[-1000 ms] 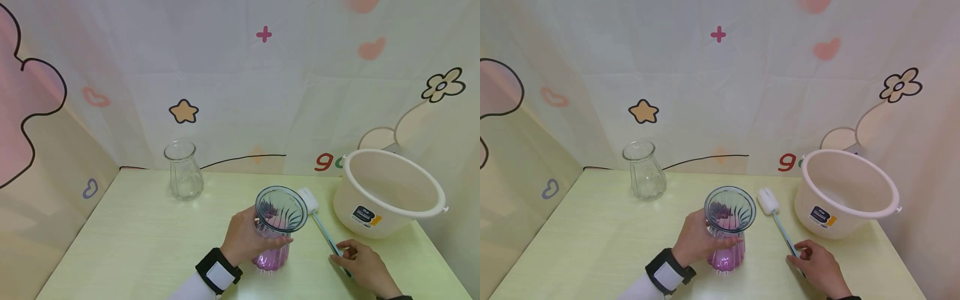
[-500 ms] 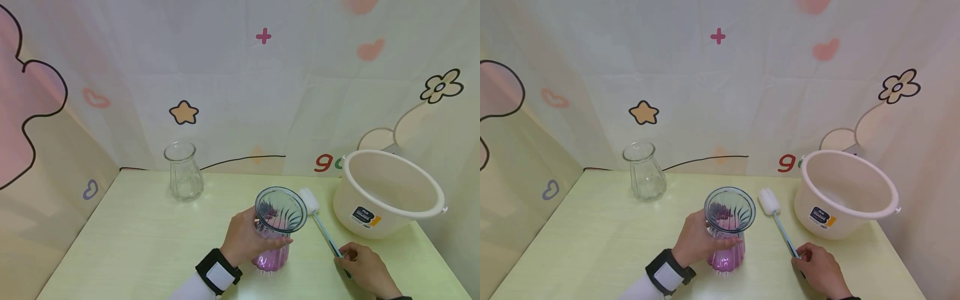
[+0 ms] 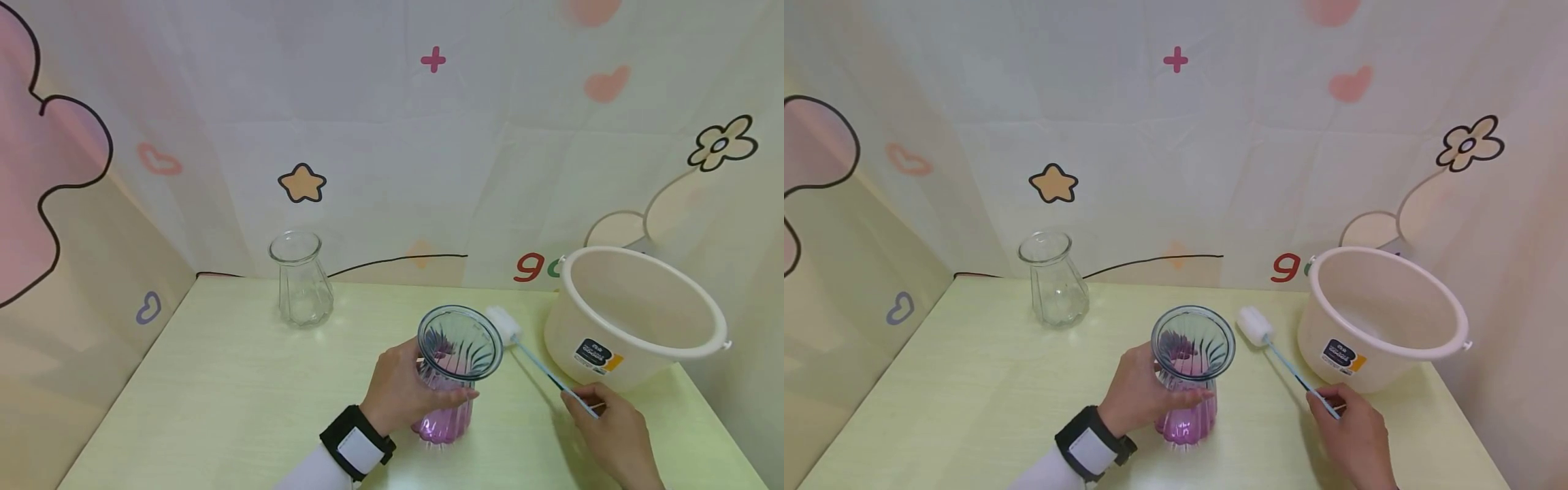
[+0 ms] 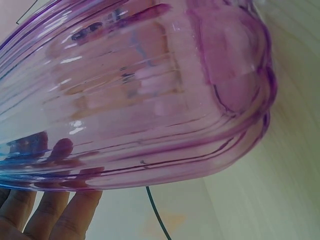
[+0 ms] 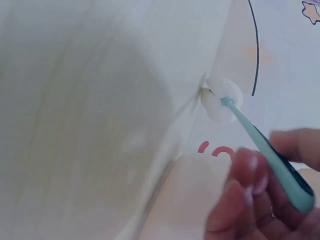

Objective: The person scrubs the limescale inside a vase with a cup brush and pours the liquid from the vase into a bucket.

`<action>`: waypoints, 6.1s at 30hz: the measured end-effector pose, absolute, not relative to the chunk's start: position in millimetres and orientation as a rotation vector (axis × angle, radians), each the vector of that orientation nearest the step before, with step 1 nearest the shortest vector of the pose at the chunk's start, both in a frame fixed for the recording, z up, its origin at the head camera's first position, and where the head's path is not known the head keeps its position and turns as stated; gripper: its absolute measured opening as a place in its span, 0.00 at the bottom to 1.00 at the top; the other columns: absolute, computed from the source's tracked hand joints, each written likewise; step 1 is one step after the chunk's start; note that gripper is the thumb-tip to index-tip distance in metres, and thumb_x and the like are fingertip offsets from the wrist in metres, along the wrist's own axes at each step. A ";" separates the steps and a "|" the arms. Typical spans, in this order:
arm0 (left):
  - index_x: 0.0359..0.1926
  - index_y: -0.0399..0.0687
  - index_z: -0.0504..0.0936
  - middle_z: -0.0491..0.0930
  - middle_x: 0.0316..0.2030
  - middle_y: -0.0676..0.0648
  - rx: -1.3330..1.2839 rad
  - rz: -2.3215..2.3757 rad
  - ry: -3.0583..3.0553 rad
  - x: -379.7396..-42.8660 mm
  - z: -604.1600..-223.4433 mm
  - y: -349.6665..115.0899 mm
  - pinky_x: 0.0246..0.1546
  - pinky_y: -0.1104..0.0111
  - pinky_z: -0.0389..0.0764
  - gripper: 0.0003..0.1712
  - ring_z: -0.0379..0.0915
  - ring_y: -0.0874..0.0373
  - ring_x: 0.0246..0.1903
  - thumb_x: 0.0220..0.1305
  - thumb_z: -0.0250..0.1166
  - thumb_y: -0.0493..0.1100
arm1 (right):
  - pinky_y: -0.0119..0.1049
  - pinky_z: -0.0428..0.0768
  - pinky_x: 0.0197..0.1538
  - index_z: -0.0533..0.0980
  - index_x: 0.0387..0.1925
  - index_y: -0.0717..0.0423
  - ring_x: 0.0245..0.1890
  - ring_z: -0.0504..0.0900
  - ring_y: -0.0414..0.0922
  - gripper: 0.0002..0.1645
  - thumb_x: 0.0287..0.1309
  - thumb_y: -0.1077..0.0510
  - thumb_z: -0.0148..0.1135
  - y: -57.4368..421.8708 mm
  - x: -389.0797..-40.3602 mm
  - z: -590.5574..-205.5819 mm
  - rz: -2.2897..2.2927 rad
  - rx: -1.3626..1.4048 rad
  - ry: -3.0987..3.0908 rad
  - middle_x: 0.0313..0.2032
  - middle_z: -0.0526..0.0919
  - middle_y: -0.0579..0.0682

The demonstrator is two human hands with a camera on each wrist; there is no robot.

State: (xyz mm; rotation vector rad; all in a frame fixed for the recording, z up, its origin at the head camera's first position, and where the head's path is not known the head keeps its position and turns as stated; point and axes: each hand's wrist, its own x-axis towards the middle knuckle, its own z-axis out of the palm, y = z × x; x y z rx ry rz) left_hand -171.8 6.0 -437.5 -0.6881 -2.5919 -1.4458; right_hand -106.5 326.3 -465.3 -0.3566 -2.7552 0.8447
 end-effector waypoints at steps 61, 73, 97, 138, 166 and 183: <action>0.58 0.59 0.80 0.89 0.46 0.56 -0.675 -1.438 -2.610 -173.8 -440.0 7.4 0.46 0.66 0.85 0.45 0.85 0.61 0.48 0.41 0.82 0.71 | 0.31 0.49 0.20 0.50 0.18 0.57 0.14 0.51 0.43 0.25 0.66 0.50 0.16 289.6 -117.6 -315.2 2.574 1.200 -0.889 0.16 0.52 0.49; 0.59 0.60 0.79 0.88 0.47 0.57 -0.652 -1.466 -2.626 -172.3 -440.3 6.3 0.47 0.66 0.85 0.45 0.84 0.62 0.48 0.41 0.82 0.70 | 0.29 0.49 0.25 0.47 0.18 0.57 0.15 0.48 0.41 0.32 0.75 0.42 0.18 268.8 -113.1 -264.9 2.579 1.329 -0.691 0.15 0.49 0.47; 0.58 0.62 0.80 0.89 0.47 0.58 -0.674 -1.459 -2.625 -172.9 -441.4 6.7 0.47 0.66 0.85 0.43 0.84 0.63 0.48 0.42 0.83 0.69 | 0.32 0.50 0.26 0.48 0.16 0.54 0.15 0.51 0.40 0.29 0.71 0.43 0.24 230.3 -122.0 -229.5 2.499 1.605 -0.751 0.15 0.48 0.43; 0.61 0.60 0.79 0.88 0.50 0.58 -0.723 -1.451 -2.532 -175.4 -444.7 5.9 0.50 0.66 0.84 0.47 0.84 0.63 0.50 0.40 0.84 0.68 | 0.34 0.46 0.16 0.53 0.17 0.50 0.13 0.47 0.39 0.28 0.76 0.49 0.23 185.9 -159.6 -271.2 2.427 1.240 -1.431 0.16 0.49 0.43; 0.55 0.60 0.78 0.87 0.41 0.59 -0.710 -1.518 -2.600 -173.9 -442.2 6.7 0.41 0.73 0.83 0.40 0.81 0.68 0.39 0.44 0.83 0.67 | 0.41 0.48 0.16 0.57 0.20 0.51 0.13 0.50 0.46 0.27 0.77 0.56 0.19 167.0 -165.2 -313.6 2.370 1.075 -1.854 0.15 0.52 0.46; 0.57 0.60 0.77 0.88 0.45 0.57 -0.705 -1.541 -2.621 -172.2 -440.4 4.5 0.44 0.72 0.84 0.40 0.83 0.67 0.42 0.45 0.83 0.66 | 0.48 0.49 0.20 0.63 0.28 0.55 0.16 0.51 0.50 0.23 0.78 0.58 0.25 164.2 -165.2 -309.7 2.353 0.983 -2.068 0.18 0.55 0.49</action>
